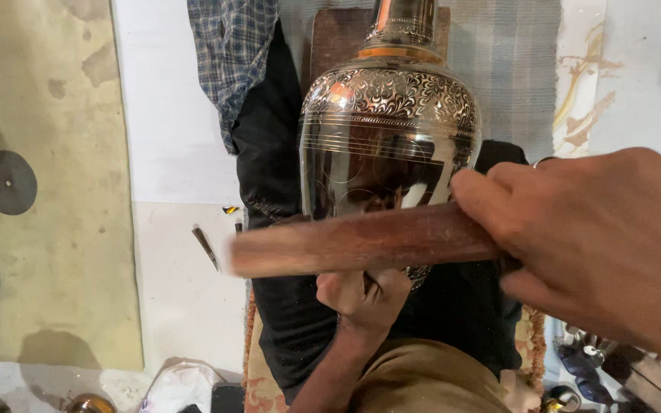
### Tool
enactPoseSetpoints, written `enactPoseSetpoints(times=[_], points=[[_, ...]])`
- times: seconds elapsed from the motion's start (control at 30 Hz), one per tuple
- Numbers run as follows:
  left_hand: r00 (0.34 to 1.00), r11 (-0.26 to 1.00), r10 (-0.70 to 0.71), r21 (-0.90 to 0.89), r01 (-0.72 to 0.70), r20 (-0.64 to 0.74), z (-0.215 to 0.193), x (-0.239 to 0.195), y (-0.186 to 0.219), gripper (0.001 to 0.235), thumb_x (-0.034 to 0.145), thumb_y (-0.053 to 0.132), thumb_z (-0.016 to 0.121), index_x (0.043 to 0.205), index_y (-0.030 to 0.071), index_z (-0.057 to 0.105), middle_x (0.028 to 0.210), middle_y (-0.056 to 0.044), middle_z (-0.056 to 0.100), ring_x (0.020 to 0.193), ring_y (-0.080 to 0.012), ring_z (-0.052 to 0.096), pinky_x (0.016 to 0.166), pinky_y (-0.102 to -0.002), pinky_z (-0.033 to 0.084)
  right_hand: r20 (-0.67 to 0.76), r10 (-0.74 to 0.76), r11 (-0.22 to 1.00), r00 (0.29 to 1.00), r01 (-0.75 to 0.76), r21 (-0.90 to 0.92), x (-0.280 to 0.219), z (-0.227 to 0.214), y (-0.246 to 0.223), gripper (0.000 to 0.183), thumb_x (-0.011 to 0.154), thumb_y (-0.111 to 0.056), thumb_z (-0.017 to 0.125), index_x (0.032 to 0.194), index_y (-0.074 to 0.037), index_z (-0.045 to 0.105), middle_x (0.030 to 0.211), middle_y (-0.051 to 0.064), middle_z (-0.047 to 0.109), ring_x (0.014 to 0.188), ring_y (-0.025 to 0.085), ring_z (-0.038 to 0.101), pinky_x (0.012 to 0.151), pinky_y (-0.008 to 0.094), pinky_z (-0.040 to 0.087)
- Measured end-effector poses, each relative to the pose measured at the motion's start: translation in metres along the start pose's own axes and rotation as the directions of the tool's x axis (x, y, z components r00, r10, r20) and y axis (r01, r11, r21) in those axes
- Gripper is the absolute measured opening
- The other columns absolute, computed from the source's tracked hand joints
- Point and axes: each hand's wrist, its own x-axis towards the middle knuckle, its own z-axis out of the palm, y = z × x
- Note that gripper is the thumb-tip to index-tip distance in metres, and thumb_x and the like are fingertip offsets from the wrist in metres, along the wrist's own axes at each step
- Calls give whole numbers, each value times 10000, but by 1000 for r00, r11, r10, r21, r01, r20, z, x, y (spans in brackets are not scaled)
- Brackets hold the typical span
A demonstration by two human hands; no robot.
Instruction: The person uses a wooden mallet and a metal chisel to engrave decorative patterns onto the surface of a large silver-colored metal vase. The vase is held steady on the person's lap while they repeatedly strike the chisel to create intricate designs.
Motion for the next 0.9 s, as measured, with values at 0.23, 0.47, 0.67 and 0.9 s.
enactPoseSetpoints(times=[0.23,0.47,0.67,0.9], points=[[971,971,-222,-110,211,-91,0,14,9,103,962,-80,611,1043,-35,656,782,-77,675,584,-96,605,529,-240,474,-153,61,979,986,-30,201,-1,-8,-2,419,748,-371,781,1120,-334,593,747,-110,660,683,86,705,604,296,541],[971,975,-216,-80,208,-104,2,15,10,125,886,-103,619,966,-15,657,742,-58,627,557,-90,545,522,-246,444,-135,37,995,990,-23,101,-4,-26,-7,385,766,-372,764,1094,-305,573,741,-122,651,682,77,701,591,279,534],[983,983,-175,-62,171,-59,1,13,2,185,808,-128,532,921,-25,636,673,-40,604,510,-90,502,489,-259,397,-195,-31,998,980,41,48,-6,-46,-17,454,751,-390,767,1110,-248,528,771,-86,647,692,103,694,569,292,541],[963,978,-152,-109,180,224,-12,39,-4,300,742,-146,537,950,-14,707,595,-36,567,428,-125,508,438,-299,375,-92,89,980,992,-70,188,19,11,7,295,824,-360,739,1062,-264,593,746,-73,664,623,110,695,615,289,536]])
